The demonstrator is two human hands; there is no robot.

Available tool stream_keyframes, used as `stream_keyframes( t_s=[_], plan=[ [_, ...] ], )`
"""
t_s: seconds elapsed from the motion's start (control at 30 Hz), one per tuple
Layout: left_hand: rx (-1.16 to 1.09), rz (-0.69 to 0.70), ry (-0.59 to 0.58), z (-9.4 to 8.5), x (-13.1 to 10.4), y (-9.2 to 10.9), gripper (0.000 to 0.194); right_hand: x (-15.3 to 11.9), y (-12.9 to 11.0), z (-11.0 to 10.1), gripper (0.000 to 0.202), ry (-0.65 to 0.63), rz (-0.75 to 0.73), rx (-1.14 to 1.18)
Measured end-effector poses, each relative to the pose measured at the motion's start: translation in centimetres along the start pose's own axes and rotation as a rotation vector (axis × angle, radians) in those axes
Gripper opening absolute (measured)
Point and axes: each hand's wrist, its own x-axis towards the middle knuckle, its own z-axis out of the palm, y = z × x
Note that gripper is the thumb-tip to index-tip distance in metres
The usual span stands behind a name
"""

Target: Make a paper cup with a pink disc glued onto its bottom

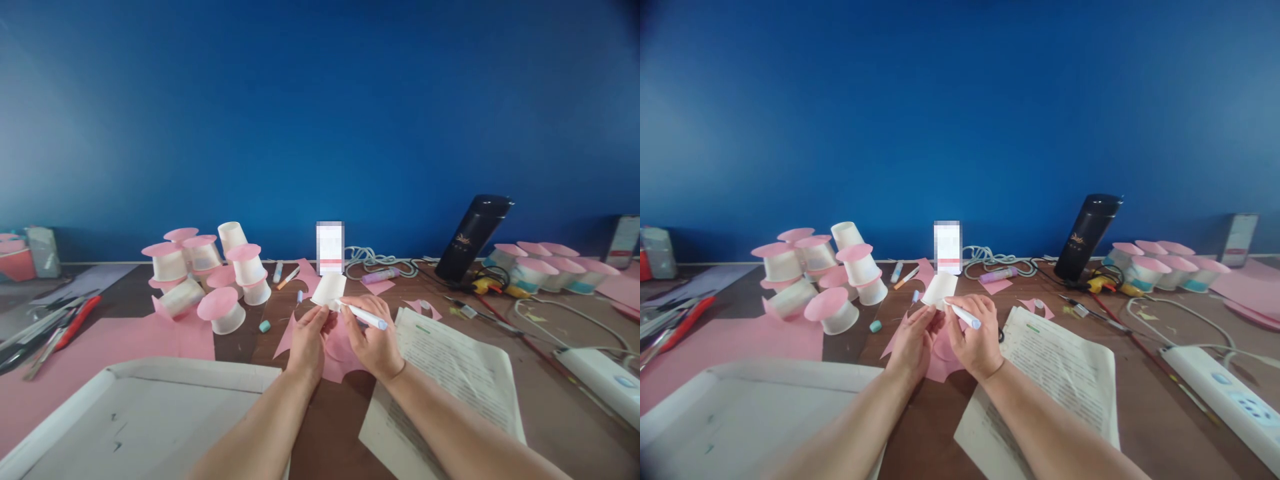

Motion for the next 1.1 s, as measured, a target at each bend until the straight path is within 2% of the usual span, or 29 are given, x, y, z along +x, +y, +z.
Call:
stream_keyframes(
  t_s=[0.53,0.8,1.1],
  plan=[
    [0.003,-0.005,0.007,-0.04,0.03,-0.07,0.023,-0.05,0.04,0.04,0.014,-0.007,-0.001,0.0],
    [-0.007,-0.016,0.047,0.1,0.0,0.08,0.027,-0.03,0.11,-0.13,0.017,0.057,-0.003,0.007],
    [-0.039,-0.018,0.027,0.24,-0.09,0.18,0.022,-0.14,-0.06,-0.01,0.014,0.013,0.003,0.002]
  ],
)
